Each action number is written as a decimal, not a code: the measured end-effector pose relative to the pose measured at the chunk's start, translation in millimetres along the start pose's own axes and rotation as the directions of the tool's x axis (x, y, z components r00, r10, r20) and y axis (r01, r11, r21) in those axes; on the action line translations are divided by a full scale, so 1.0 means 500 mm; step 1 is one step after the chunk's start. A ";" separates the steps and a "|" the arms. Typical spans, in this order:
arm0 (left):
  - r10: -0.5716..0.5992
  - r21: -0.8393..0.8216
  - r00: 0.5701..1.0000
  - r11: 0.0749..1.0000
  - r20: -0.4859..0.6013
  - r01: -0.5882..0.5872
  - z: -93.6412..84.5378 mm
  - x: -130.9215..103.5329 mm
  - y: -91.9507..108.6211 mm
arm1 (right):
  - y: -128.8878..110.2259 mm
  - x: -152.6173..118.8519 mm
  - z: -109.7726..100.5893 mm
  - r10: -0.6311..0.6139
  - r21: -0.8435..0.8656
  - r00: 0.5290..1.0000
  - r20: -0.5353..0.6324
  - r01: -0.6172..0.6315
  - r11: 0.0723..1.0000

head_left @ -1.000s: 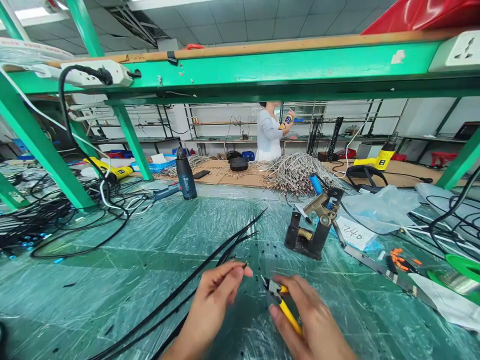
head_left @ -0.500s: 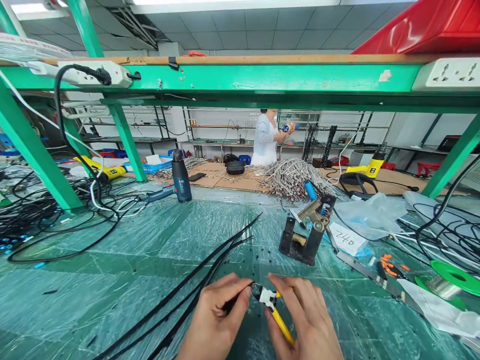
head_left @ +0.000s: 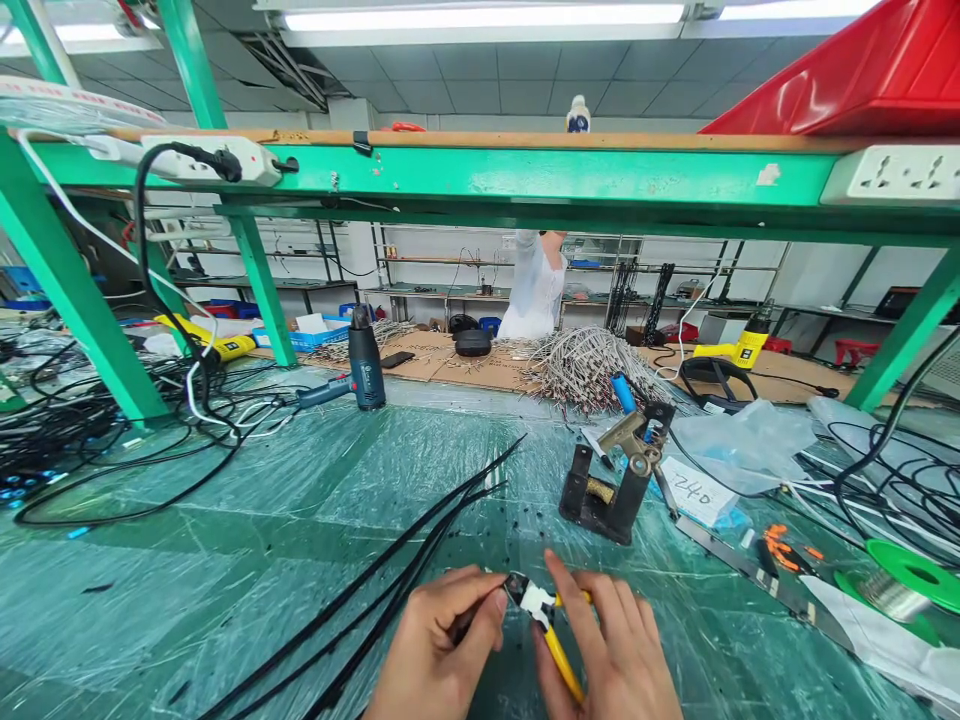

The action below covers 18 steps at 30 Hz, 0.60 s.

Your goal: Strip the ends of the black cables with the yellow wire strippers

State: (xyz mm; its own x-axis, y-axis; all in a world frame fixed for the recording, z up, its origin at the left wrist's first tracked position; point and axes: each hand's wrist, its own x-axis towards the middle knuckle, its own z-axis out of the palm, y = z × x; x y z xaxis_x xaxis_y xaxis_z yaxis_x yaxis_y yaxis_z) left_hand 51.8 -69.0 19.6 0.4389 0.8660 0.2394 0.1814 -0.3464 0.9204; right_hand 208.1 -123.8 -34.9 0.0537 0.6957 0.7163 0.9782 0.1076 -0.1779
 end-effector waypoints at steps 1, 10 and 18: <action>-0.006 -0.018 1.000 1.000 -0.001 0.006 0.000 0.000 0.001 | 0.001 0.001 0.000 -0.003 -0.022 1.000 0.008 0.003 1.000; 0.040 0.000 0.999 0.999 -0.021 -0.040 0.001 0.000 0.005 | 0.026 0.009 -0.015 -0.193 -0.163 0.978 0.079 0.204 0.965; 0.103 0.075 0.995 0.992 -0.016 -0.101 -0.008 0.006 -0.011 | 0.027 -0.019 0.008 -0.035 0.058 0.985 0.168 0.026 0.998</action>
State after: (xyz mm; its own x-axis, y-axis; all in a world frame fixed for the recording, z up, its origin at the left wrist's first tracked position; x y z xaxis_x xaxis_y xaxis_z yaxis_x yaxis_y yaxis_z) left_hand 48.7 -62.9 16.7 0.4410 0.8316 0.3375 0.2016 -0.4582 0.8657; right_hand 220.1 -126.1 -46.7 -0.0155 0.8010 0.5985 0.9660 0.1666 -0.1978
